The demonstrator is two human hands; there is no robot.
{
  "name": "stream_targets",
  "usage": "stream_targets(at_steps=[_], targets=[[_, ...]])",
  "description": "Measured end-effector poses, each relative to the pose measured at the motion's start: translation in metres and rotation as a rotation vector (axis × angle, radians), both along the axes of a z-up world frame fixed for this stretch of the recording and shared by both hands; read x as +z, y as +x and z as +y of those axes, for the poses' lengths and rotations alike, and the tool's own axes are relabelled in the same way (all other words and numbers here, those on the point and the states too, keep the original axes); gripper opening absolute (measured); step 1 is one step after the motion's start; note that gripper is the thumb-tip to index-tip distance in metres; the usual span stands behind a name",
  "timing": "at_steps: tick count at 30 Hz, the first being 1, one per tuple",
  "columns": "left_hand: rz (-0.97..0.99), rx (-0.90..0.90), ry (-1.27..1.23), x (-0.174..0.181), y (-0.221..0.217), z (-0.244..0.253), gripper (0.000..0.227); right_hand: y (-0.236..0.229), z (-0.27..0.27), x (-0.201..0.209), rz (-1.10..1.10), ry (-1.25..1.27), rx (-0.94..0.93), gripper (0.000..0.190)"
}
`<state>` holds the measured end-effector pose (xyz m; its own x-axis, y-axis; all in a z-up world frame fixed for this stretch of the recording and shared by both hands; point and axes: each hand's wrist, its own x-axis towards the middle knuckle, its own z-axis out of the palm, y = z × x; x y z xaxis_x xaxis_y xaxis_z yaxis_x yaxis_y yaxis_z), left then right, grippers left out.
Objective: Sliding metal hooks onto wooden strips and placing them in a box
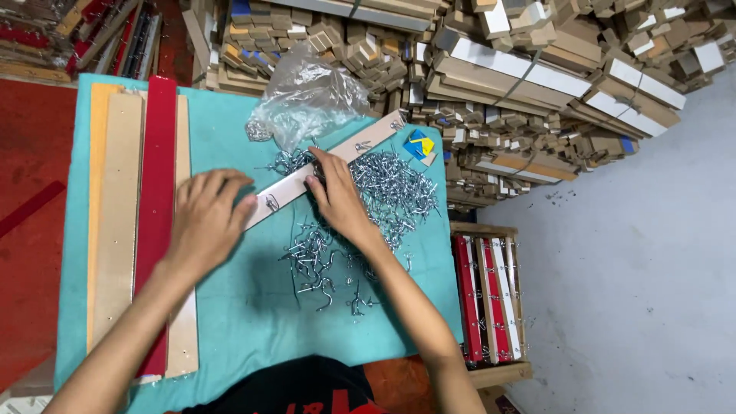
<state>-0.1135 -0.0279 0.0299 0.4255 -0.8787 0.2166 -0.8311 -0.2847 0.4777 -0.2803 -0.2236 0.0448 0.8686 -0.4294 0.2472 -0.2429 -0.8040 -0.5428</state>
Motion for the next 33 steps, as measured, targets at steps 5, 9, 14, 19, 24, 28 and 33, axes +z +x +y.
stream_targets(at_steps=[5, 9, 14, 19, 24, 28, 33], targets=[[-0.052, -0.012, -0.072, -0.044, 0.003, -0.006, 0.043, 0.009, 0.0, -0.026, -0.129, 0.156, 0.0, 0.04], [0.04, -0.043, -0.044, -0.026, 0.01, -0.011, 0.044, 0.003, -0.005, -0.017, -0.107, 0.16, 0.04, 0.044], [0.011, -0.053, 0.158, -0.003, 0.004, -0.016, 0.043, -0.008, -0.016, 0.033, 0.168, 0.122, 0.173, 0.081], [-0.129, -0.087, 0.3, -0.017, -0.004, -0.031, 0.054, -0.002, -0.056, -0.008, 0.367, -0.362, 0.144, 0.07], [-0.28, -0.058, 0.201, -0.019, 0.002, -0.036, 0.05, 0.0, -0.073, -0.028, 0.174, -0.825, 0.122, 0.033], [-0.313, -0.04, 0.195, 0.028, 0.009, -0.018, 0.045, 0.014, -0.059, -0.021, -0.003, -0.943, 0.09, 0.019], [-0.434, 0.013, 0.338, 0.067, 0.035, 0.011, 0.04, 0.028, -0.004, 0.031, -0.067, -1.017, 0.069, 0.03]])
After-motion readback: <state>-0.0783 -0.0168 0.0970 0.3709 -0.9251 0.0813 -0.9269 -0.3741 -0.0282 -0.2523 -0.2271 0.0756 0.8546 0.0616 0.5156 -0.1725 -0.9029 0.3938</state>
